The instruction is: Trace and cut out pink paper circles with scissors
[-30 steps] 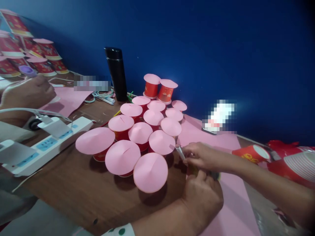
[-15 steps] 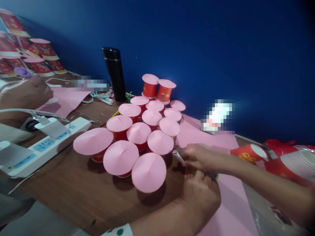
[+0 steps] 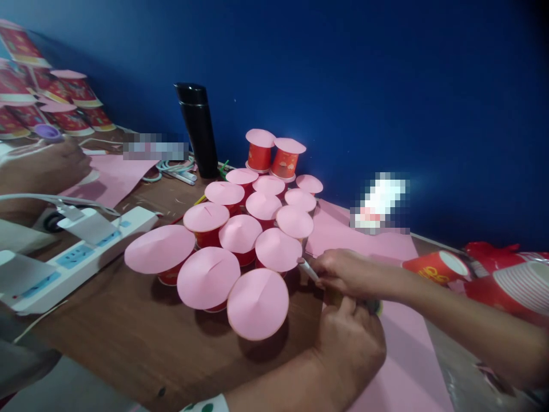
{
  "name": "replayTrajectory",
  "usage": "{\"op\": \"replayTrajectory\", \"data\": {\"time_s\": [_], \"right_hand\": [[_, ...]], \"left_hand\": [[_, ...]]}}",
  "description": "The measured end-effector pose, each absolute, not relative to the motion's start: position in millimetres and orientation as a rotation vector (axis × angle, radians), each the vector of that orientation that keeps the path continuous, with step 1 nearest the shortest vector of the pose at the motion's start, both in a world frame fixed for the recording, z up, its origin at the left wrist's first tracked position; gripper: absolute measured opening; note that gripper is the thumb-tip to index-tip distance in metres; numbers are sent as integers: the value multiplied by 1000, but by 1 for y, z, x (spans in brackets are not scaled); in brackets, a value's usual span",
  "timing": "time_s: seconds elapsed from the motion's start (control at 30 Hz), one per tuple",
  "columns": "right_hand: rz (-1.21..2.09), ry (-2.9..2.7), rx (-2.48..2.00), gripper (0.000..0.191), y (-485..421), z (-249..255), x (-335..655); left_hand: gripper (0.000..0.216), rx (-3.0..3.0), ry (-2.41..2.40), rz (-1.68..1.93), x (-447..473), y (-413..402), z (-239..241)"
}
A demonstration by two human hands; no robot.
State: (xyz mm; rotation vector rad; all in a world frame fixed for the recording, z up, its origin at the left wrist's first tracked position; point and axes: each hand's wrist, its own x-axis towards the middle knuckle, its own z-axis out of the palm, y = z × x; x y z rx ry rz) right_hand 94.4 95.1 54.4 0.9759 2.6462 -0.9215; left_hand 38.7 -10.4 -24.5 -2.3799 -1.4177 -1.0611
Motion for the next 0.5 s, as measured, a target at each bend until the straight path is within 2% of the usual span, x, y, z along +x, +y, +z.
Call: {"op": "replayTrajectory", "data": {"time_s": [0.5], "right_hand": [[-1115,2638,1119,16,104,51,101]], "left_hand": [[3,-2533,-1429,-867,37,-11,-23]]}}
